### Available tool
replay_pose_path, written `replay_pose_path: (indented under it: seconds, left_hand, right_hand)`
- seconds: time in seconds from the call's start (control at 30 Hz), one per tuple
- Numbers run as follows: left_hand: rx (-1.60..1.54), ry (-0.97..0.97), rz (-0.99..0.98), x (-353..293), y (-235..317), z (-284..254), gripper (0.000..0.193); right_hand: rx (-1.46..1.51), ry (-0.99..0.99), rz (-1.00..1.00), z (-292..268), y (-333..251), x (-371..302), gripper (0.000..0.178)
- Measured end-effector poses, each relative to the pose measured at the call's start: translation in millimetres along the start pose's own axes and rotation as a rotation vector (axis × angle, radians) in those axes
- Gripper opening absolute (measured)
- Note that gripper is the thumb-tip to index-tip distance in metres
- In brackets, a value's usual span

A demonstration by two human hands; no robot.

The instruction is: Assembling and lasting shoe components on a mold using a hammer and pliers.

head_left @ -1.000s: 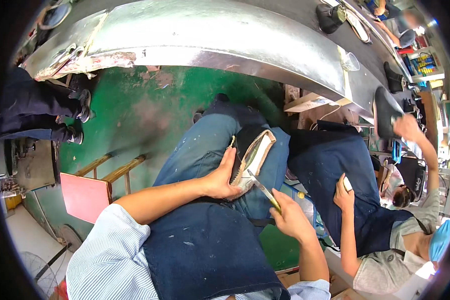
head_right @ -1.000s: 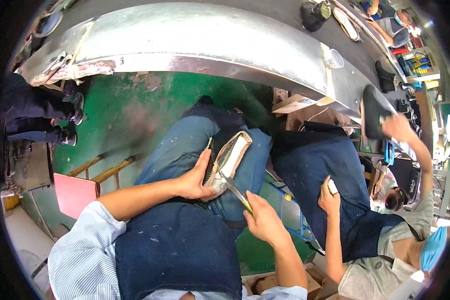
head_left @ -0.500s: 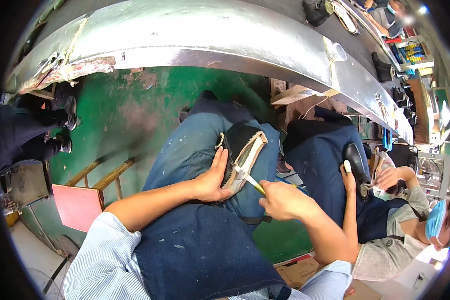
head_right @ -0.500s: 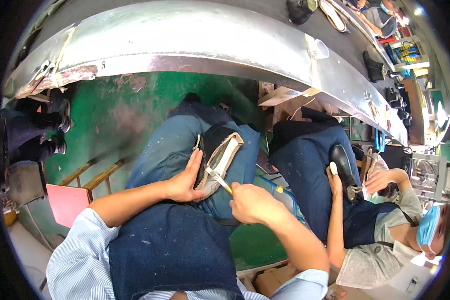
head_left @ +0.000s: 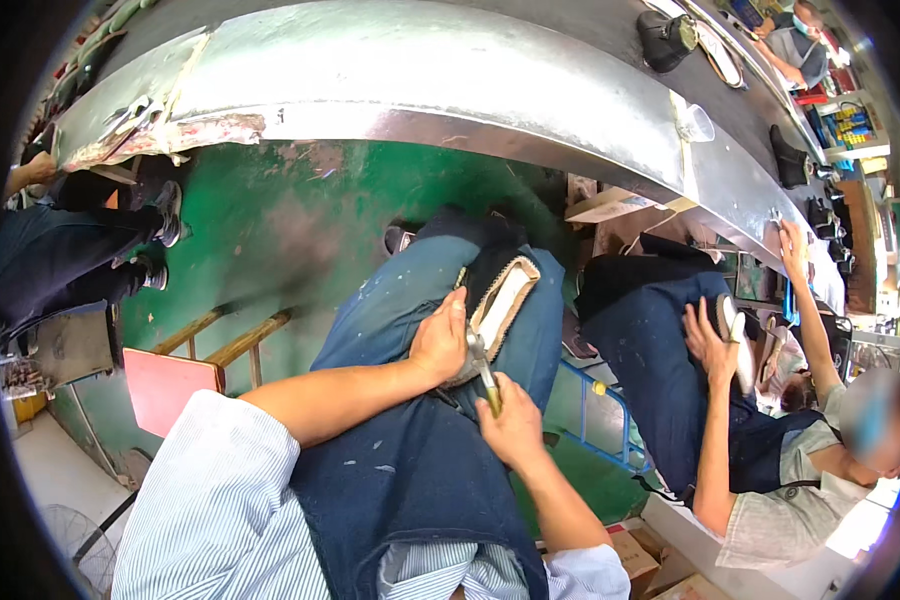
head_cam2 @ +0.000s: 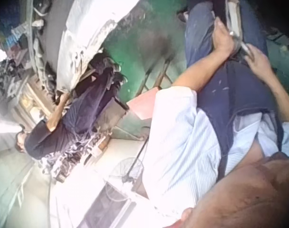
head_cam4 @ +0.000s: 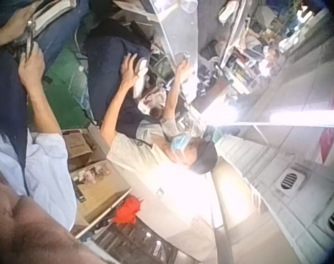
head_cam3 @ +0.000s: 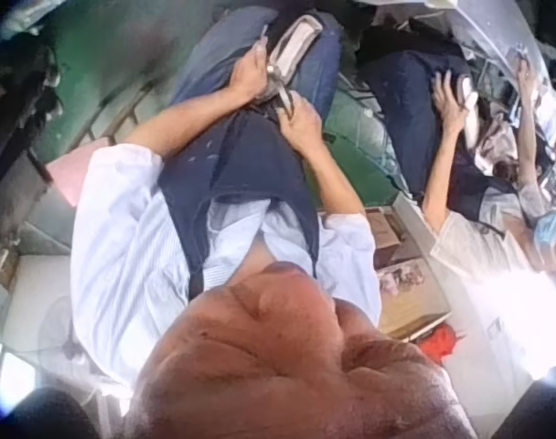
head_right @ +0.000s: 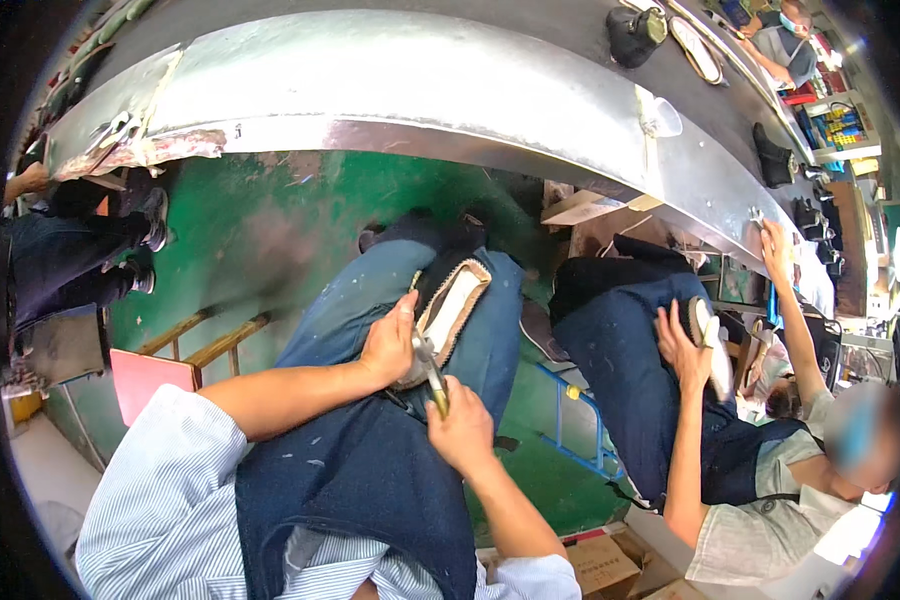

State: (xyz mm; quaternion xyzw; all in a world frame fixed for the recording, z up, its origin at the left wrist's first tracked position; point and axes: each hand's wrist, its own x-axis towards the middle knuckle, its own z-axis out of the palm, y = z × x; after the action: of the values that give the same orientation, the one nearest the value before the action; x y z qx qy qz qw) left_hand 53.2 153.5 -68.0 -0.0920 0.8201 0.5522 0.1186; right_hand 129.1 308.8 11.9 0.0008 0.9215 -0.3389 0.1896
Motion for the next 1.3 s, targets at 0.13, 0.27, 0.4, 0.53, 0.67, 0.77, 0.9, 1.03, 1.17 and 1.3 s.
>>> replay_pose_path:
  seconds: [0.13, 0.27, 0.4, 0.53, 0.67, 0.77, 0.9, 1.03, 1.17, 1.3]
  left_hand:
    - [0.101, -0.05, 0.143, -2, -2, 4, 0.05]
    - [0.15, -0.097, 0.194, -8, -4, 9, 0.052]
    - [0.171, -0.106, 0.281, -9, -5, 4, 0.054]
    - [0.221, -0.109, 0.305, -6, 1, -5, 0.055]
    - [0.314, -0.232, 0.323, -9, 8, -11, 0.058]
    - [0.359, -0.265, 0.424, -11, 9, -13, 0.06]
    - [0.437, -0.347, 0.411, -6, 11, -14, 0.06]
    - [0.467, -0.387, 0.349, 2, 22, -18, 0.061]
    - [0.548, -0.529, 0.247, 5, 37, -23, 0.06]
    - [0.516, -0.539, 0.204, 7, 41, -27, 0.057]
  right_hand:
    - [-0.066, -0.122, -0.065, -50, 18, -1, 0.045]
    - [-0.493, 0.098, -0.284, -63, 16, 14, 0.061]
    - [-0.67, 0.083, -0.272, -57, 23, 36, 0.05]
    - [-0.374, 0.23, -0.264, -36, 45, 57, 0.041]
    - [-0.183, 0.321, -0.229, -22, 57, 47, 0.037]
    - [-0.116, 0.095, -0.023, -40, 63, 30, 0.033]
    - [0.139, -0.177, 0.1, -59, 70, 35, 0.027]
    - [0.388, -0.297, 0.329, -50, 74, 45, 0.023]
    - [0.811, -0.611, 0.488, -87, 77, 53, 0.032]
    - [0.489, -0.614, 0.436, -120, 58, 50, 0.032]
